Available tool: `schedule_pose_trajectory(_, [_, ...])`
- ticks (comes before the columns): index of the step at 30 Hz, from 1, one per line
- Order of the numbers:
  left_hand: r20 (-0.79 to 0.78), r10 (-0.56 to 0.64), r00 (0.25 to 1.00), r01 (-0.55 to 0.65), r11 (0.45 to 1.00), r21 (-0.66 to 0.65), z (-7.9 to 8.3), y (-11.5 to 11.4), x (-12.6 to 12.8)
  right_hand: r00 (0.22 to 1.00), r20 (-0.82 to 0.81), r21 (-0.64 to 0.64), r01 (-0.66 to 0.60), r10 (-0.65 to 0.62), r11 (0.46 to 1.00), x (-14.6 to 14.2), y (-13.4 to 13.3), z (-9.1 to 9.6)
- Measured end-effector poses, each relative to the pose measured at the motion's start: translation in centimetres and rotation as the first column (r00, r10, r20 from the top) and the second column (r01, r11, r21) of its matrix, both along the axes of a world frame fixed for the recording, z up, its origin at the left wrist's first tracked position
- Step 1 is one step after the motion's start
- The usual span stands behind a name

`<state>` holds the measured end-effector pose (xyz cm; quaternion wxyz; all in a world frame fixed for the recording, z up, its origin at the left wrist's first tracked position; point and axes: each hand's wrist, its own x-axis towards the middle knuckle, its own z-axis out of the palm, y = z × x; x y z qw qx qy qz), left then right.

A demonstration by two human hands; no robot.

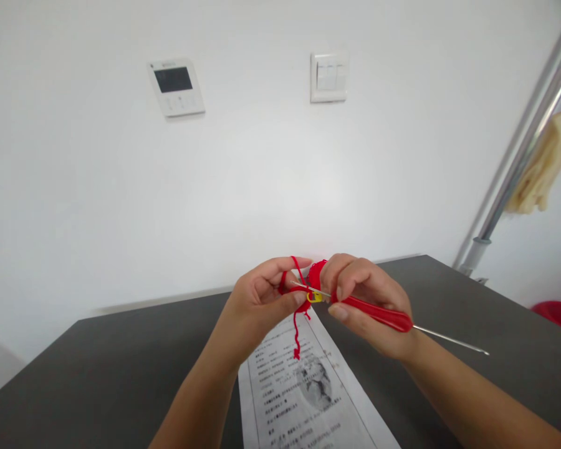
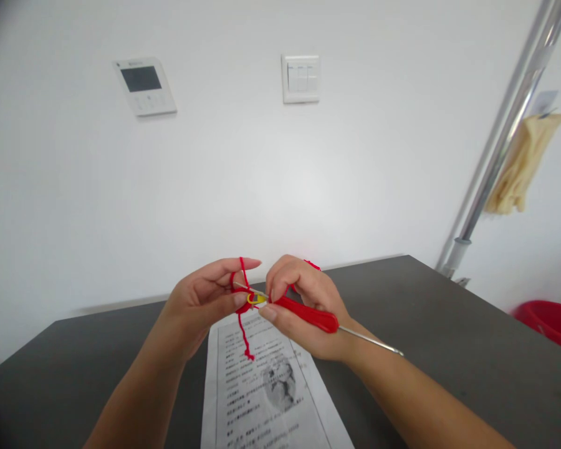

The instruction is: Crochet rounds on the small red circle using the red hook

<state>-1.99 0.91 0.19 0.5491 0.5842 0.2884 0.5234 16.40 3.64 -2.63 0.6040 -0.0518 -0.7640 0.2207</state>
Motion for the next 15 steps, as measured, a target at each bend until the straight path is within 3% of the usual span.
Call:
schedule_pose_trajectory(4, [-0.043, 0.049, 0.998, -0.049, 0.999, 0.013, -0.34, -0.22, 0.17, 0.972, 0.083, 0.245, 0.195, -0.221, 0.95, 0.36, 0.27, 0.42])
schedule_pose_trajectory(6, [-0.052, 0.085, 0.995, -0.083, 0.996, 0.026, -0.5, -0.3, 0.09, 0.959, 0.102, 0.323, 0.22, -0.264, 0.921, 0.49, 0.26, 0.66])
schedule_pose_trajectory(9, [-0.067, 0.121, 0.99, -0.118, 0.992, 0.039, -0.62, -0.37, 0.03, 0.963, 0.108, 0.343, 0.199, -0.249, 0.918, 0.55, 0.09, 0.89])
schedule_pose_trajectory(15, [-0.01, 0.147, 0.989, -0.146, 0.987, 0.065, -0.42, -0.4, 0.24, 0.973, 0.079, 0.251, 0.191, -0.217, 0.949, 0.6, 0.07, 0.79])
